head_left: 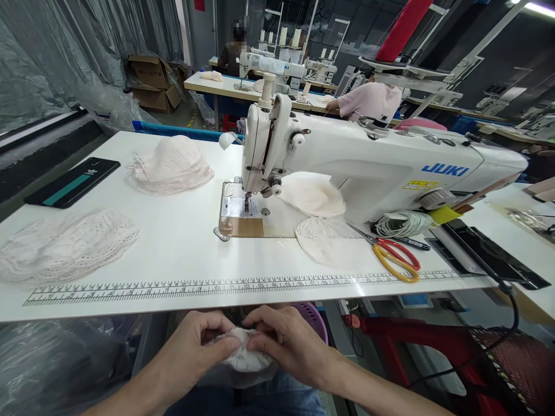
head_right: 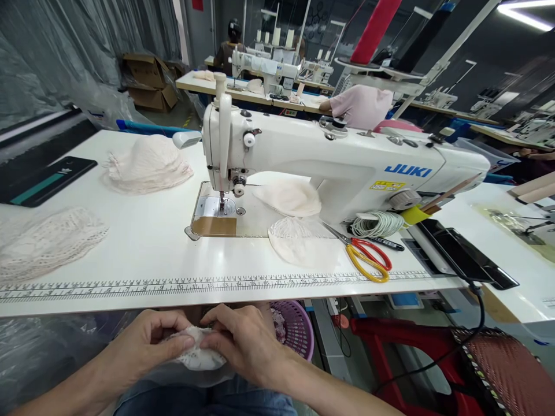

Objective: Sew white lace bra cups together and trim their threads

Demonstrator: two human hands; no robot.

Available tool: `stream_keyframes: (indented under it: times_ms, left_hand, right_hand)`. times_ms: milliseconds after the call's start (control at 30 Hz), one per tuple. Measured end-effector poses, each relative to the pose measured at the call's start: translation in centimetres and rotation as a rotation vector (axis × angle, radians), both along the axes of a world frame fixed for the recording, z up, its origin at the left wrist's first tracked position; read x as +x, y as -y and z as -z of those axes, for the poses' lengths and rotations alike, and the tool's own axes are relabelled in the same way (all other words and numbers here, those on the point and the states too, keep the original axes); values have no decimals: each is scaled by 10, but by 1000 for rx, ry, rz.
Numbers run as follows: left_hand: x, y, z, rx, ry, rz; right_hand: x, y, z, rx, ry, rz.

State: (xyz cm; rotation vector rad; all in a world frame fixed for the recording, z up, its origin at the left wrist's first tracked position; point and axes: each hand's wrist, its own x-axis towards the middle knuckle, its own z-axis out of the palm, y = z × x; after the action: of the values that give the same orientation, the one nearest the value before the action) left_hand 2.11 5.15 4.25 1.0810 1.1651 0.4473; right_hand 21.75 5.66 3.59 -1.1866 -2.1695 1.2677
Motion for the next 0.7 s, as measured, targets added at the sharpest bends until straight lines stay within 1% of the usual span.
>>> stream_keyframes:
  times_ms: [67,100,133,200,233,300,367,400,467,533,567,633,700]
  left_hand:
    - [-3,1,-4,11,-13,35]
    - [-5,0,-9,21,-25,57]
    - [-7,-2,-16,42,-47,81]
    - [-14,-14,-34,134,-134,120]
    - [-16,-24,-44,208,-197,134]
    - [-20,-53,-63,365,-313,163]
    - [-19,-90,-75,484,-390,222]
    - [-17,-111,-77,485,-415,270]
    - [-9,-151,-73,498,-435,313]
    - [0,-183,-62,504,-441,346]
    - [4,-194,-55,505,-439,363]
    - [11,-209,-42,504,-436,391]
    - [15,-215,-33,511,-442,408]
  right_hand:
    - [-1,-2,-2,-120,-38,46]
    - [-2,-3,-4,-171,-55,68]
    - [-3,-5,-7,-218,-81,79]
    - [-7,-12,-18,-287,-165,70]
    - [-10,-17,-24,-302,-210,55]
    - [-17,-34,-35,-271,-263,41]
    - [-22,-58,-41,-149,-196,70]
    - [-22,-72,-42,-52,-116,100]
    - [-18,-100,-38,153,68,167]
    - [-8,-123,-31,280,180,232]
    - [-1,-131,-28,320,203,258]
    - [12,-141,-24,438,234,259]
    - [21,-147,-24,649,253,161]
